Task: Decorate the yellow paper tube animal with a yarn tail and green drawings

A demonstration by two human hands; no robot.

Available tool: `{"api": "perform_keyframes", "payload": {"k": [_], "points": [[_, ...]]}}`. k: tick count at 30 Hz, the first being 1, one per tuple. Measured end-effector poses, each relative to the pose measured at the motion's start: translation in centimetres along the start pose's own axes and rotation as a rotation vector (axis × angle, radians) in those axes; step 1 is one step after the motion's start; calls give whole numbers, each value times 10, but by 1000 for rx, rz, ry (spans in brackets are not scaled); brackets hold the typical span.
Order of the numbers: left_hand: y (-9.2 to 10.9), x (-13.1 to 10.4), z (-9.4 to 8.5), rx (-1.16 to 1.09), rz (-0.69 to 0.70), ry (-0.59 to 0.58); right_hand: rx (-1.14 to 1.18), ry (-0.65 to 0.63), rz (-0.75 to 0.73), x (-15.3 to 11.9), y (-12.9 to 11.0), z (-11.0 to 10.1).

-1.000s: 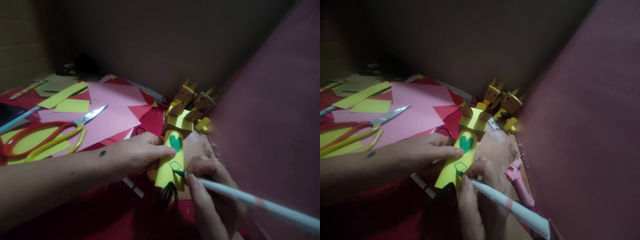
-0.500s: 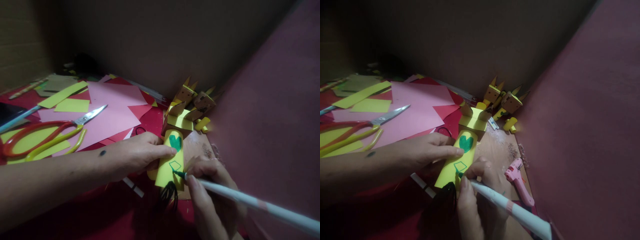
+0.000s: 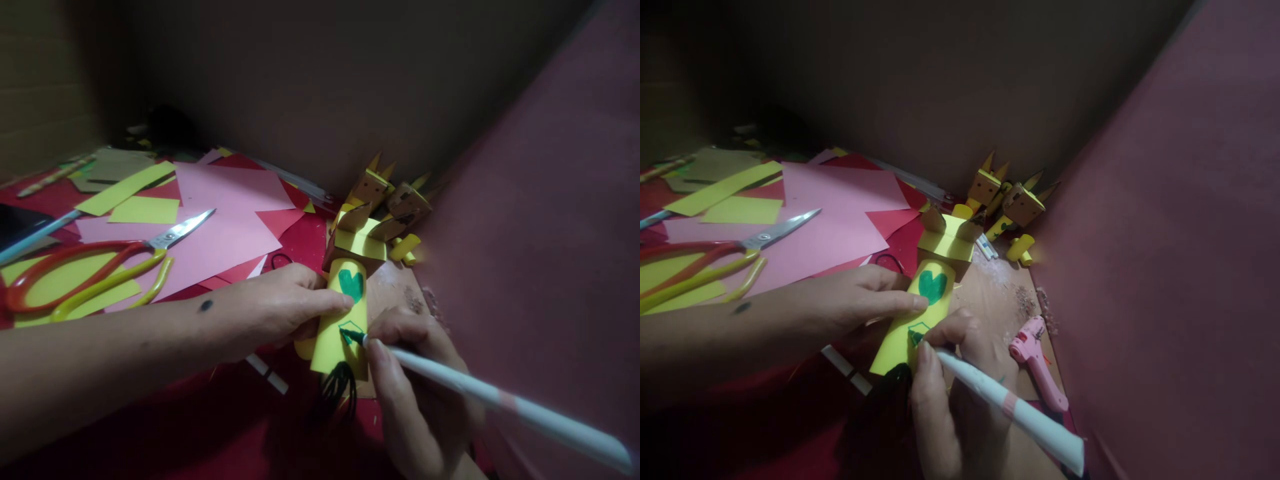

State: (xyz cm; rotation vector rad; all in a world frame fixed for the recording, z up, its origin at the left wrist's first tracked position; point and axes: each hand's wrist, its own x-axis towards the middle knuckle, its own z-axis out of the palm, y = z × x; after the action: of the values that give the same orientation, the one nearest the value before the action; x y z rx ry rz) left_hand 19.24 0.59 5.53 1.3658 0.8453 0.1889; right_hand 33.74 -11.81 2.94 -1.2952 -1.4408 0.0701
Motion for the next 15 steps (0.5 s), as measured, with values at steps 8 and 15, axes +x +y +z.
{"api": "perform_keyframes", "payload": {"k": [8,15], "points": [[-2,1,-2,6,11,-28,-11,-13,-2,-1,1,0],[-4,0,-2,6,14,-10,-3,-24,-32,2,-3,0]]}}
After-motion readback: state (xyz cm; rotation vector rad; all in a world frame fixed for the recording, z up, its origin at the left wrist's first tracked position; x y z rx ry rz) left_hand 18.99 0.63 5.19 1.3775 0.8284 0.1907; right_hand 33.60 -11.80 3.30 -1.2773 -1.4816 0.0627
